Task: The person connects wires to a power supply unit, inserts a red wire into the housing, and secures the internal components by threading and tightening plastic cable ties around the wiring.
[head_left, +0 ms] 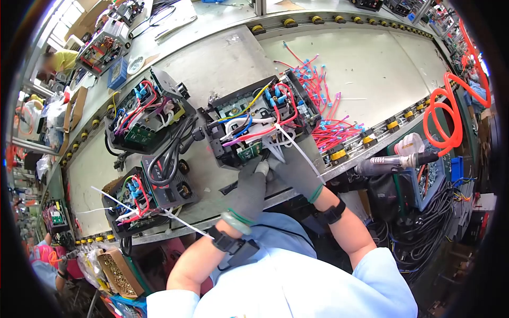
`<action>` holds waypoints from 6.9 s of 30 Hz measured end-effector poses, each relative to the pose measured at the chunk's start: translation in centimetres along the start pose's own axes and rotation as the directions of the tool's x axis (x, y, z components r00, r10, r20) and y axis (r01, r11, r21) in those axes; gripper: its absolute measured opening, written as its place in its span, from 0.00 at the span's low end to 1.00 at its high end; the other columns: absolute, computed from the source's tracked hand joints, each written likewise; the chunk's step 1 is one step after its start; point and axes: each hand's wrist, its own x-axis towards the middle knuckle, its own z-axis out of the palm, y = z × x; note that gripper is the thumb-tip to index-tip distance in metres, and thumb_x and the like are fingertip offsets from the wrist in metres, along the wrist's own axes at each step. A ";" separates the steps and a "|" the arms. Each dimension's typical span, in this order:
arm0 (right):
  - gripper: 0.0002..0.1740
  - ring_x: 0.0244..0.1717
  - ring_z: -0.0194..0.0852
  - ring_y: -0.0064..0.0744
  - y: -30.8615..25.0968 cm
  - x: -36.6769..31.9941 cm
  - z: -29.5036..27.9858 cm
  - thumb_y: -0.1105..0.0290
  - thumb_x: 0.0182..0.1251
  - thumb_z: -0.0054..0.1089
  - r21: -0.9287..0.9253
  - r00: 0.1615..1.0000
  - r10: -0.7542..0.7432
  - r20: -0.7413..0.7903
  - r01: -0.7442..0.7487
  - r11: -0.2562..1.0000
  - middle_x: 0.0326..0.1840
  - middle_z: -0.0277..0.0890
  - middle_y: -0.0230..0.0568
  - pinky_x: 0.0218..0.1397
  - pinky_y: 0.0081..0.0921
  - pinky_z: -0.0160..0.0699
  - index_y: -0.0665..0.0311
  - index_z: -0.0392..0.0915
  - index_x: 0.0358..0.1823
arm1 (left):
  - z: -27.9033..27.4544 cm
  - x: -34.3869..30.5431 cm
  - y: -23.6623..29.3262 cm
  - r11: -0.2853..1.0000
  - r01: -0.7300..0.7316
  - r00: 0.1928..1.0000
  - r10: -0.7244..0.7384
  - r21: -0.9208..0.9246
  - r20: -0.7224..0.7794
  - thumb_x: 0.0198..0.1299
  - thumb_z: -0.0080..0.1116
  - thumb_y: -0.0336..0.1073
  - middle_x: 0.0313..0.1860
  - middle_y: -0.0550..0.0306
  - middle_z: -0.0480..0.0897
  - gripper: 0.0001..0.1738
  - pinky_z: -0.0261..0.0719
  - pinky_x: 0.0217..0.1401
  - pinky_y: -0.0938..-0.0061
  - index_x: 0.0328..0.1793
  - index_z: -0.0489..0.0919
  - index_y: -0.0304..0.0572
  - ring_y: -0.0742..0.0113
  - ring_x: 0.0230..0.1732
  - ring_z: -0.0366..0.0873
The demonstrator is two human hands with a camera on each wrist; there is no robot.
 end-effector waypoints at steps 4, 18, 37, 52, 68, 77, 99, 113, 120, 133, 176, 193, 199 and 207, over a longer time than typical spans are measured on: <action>0.16 0.30 0.82 0.31 2.2 -1.8 -2.0 0.63 0.67 0.60 -0.149 0.997 -0.058 0.042 0.064 0.987 0.29 0.82 0.44 0.35 0.33 0.77 0.70 0.81 0.48 | 0.3 0.4 -1.6 0.989 -0.049 0.996 0.037 -0.140 -0.086 0.72 0.49 0.38 0.27 0.61 0.76 0.12 0.66 0.23 0.78 0.41 0.77 0.36 0.74 0.20 0.69; 0.13 0.21 0.68 0.14 -3.1 -3.8 -3.9 0.61 0.72 0.60 0.389 0.988 0.139 0.066 -0.154 0.908 0.23 0.71 0.24 0.23 0.16 0.63 0.63 0.82 0.48 | -0.2 1.6 -4.0 0.552 -0.565 0.709 0.705 0.613 0.020 0.64 0.57 0.28 0.34 0.49 0.87 0.16 0.83 0.41 0.69 0.57 0.84 0.36 0.63 0.35 0.85; 0.13 0.33 0.67 0.17 -1.0 -1.6 -1.4 0.63 0.66 0.66 0.427 0.994 0.079 0.069 -0.101 0.899 0.32 0.76 0.26 0.38 0.22 0.71 0.67 0.84 0.43 | -0.7 1.6 -3.0 0.642 -0.550 0.767 0.642 0.534 0.019 0.62 0.57 0.29 0.42 0.40 0.87 0.15 0.83 0.47 0.61 0.53 0.85 0.36 0.48 0.41 0.87; 0.16 0.35 0.85 0.45 0.0 -1.6 -0.2 0.65 0.65 0.63 0.004 0.973 -0.134 -0.189 0.137 0.991 0.34 0.85 0.51 0.39 0.38 0.80 0.66 0.84 0.49 | -1.5 2.7 -3.8 0.516 -0.676 0.651 0.753 0.526 0.097 0.62 0.64 0.37 0.33 0.47 0.85 0.13 0.79 0.36 0.58 0.52 0.86 0.49 0.48 0.32 0.84; 0.20 0.33 0.70 0.22 -1.1 -3.8 -3.1 0.57 0.66 0.62 0.337 0.973 0.156 0.171 -0.207 0.919 0.29 0.76 0.32 0.39 0.27 0.74 0.70 0.83 0.45 | -1.8 2.4 -3.6 0.424 -0.700 0.613 0.769 0.575 0.179 0.63 0.61 0.34 0.39 0.46 0.87 0.14 0.81 0.44 0.64 0.53 0.86 0.41 0.51 0.39 0.86; 0.13 0.33 0.85 0.44 1.8 -0.8 -0.9 0.65 0.60 0.61 -0.037 0.986 -0.055 -0.158 0.050 0.998 0.32 0.84 0.50 0.37 0.37 0.80 0.65 0.85 0.41 | -1.7 1.5 -3.4 0.138 -0.692 0.554 0.731 0.708 0.399 0.66 0.55 0.33 0.47 0.44 0.85 0.24 0.81 0.47 0.59 0.68 0.74 0.41 0.45 0.43 0.84; 0.10 0.28 0.64 0.14 -2.4 -8.5 -6.8 0.70 0.75 0.48 0.357 0.883 -0.002 -0.470 0.193 0.914 0.28 0.71 0.28 0.32 0.20 0.67 0.68 0.78 0.45 | 4.0 -3.3 8.5 -0.417 -0.558 0.251 0.739 0.717 0.625 0.55 0.64 0.36 0.55 0.50 0.80 0.16 0.73 0.61 0.54 0.52 0.84 0.48 0.50 0.57 0.77; 0.06 0.14 0.55 0.14 -3.3 -4.7 -3.6 0.69 0.67 0.57 0.871 0.945 0.264 -0.191 0.039 0.490 0.21 0.62 0.24 0.16 0.15 0.52 0.63 0.72 0.41 | 5.0 0.5 10.4 -0.510 -0.519 0.289 0.651 0.686 0.702 0.54 0.65 0.35 0.64 0.48 0.75 0.09 0.72 0.63 0.55 0.42 0.85 0.45 0.43 0.63 0.72; 0.05 0.20 0.64 0.12 -5.2 -2.2 -0.6 0.66 0.70 0.61 0.751 0.852 0.346 -0.393 0.081 0.655 0.24 0.70 0.21 0.23 0.16 0.60 0.58 0.80 0.38 | 5.6 -0.4 10.7 -0.318 -0.622 0.378 0.678 0.716 0.630 0.59 0.62 0.36 0.61 0.45 0.75 0.09 0.76 0.59 0.52 0.42 0.85 0.41 0.41 0.58 0.75; 0.09 0.20 0.72 0.14 -6.2 -2.9 -3.6 0.64 0.75 0.54 0.922 0.988 0.131 -0.085 0.028 0.386 0.27 0.78 0.28 0.19 0.14 0.66 0.59 0.80 0.47 | 6.0 -0.6 10.2 -0.329 -0.616 0.272 0.764 0.716 0.585 0.53 0.67 0.38 0.54 0.58 0.80 0.08 0.61 0.70 0.51 0.38 0.87 0.48 0.52 0.63 0.74; 0.12 0.27 0.66 0.11 -3.7 -1.0 -5.9 0.65 0.70 0.61 0.433 0.965 0.028 -0.260 0.091 0.897 0.25 0.72 0.22 0.28 0.20 0.65 0.69 0.82 0.42 | 4.9 0.5 10.1 -0.134 -0.784 0.334 0.733 0.607 0.593 0.55 0.64 0.36 0.28 0.63 0.81 0.06 0.53 0.78 0.42 0.40 0.83 0.54 0.61 0.45 0.81; 0.06 0.26 0.78 0.18 -6.6 -2.1 -7.9 0.71 0.75 0.56 0.115 0.645 -0.235 -0.727 0.452 0.884 0.34 0.82 0.35 0.26 0.16 0.72 0.63 0.81 0.42 | 6.1 1.1 8.8 -0.342 -0.636 0.217 0.780 0.691 0.586 0.53 0.59 0.36 0.23 0.61 0.78 0.03 0.45 0.80 0.37 0.29 0.77 0.51 0.59 0.43 0.81; 0.05 0.19 0.64 0.13 -8.4 -4.3 -8.4 0.70 0.76 0.54 0.767 0.916 0.056 -0.397 0.297 0.568 0.26 0.74 0.28 0.18 0.12 0.51 0.60 0.76 0.40 | 5.7 2.0 7.7 -0.424 -0.651 0.065 0.796 0.630 0.602 0.51 0.61 0.36 0.24 0.65 0.74 0.03 0.45 0.82 0.38 0.28 0.83 0.52 0.59 0.47 0.79; 0.05 0.20 0.58 0.11 -9.0 -9.2 -7.7 0.73 0.71 0.53 0.476 0.971 -0.025 -0.236 0.138 0.869 0.23 0.68 0.24 0.20 0.14 0.51 0.64 0.75 0.36 | 5.0 2.7 6.4 -0.486 -0.511 0.181 0.745 0.709 0.642 0.50 0.66 0.42 0.49 0.59 0.78 0.10 0.56 0.80 0.46 0.38 0.84 0.52 0.55 0.65 0.70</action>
